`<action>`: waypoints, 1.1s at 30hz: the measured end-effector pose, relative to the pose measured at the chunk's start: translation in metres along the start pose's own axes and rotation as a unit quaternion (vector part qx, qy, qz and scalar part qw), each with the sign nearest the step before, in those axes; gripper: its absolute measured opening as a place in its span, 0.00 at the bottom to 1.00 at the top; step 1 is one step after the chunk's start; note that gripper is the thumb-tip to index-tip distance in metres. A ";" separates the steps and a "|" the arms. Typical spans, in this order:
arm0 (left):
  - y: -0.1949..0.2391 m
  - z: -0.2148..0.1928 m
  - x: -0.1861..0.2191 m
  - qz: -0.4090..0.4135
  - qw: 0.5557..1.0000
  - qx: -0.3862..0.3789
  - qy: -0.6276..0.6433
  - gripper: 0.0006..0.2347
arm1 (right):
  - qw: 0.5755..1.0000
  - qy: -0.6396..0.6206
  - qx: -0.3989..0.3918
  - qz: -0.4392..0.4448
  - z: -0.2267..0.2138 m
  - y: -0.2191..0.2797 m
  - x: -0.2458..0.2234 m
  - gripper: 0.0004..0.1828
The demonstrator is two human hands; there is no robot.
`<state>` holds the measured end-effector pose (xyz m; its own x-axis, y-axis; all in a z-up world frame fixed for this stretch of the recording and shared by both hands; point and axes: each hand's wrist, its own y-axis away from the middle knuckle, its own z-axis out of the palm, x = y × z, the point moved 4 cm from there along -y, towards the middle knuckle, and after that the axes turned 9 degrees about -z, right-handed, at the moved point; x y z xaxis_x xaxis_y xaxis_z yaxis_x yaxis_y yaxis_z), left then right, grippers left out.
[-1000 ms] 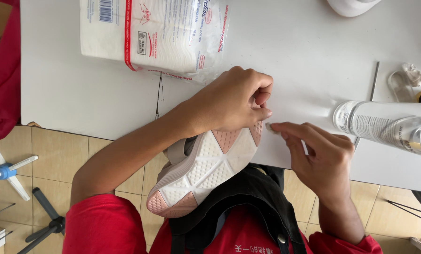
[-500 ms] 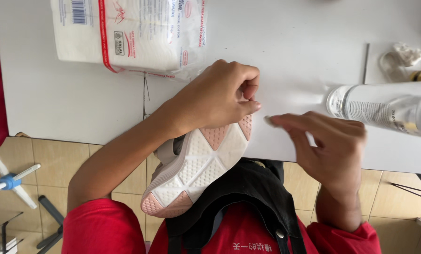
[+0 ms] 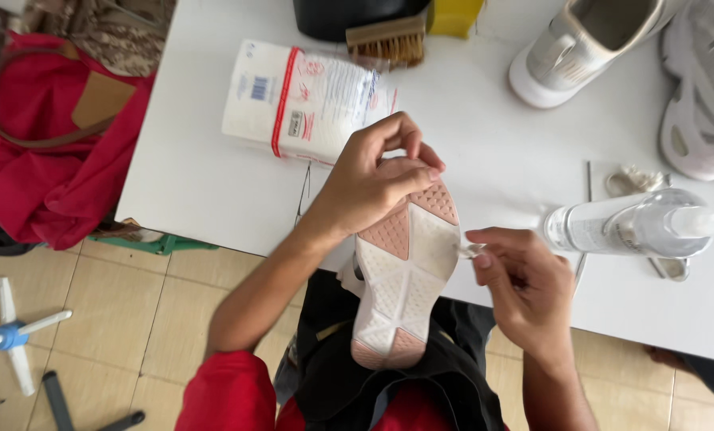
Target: The person cleans the sole of a white and pink sneaker using a cotton swab and a clear liquid. They repeatedly rub the textured sole surface, focusing on specific areas, and occasionally adjust the swab.
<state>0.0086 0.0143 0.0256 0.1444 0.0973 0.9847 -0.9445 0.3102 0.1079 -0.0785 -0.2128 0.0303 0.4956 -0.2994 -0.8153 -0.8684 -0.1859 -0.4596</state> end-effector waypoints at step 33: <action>0.060 0.024 -0.053 -0.125 0.958 -0.110 0.233 0.14 | 0.967 0.217 -0.118 -0.056 0.015 0.018 -0.023 0.09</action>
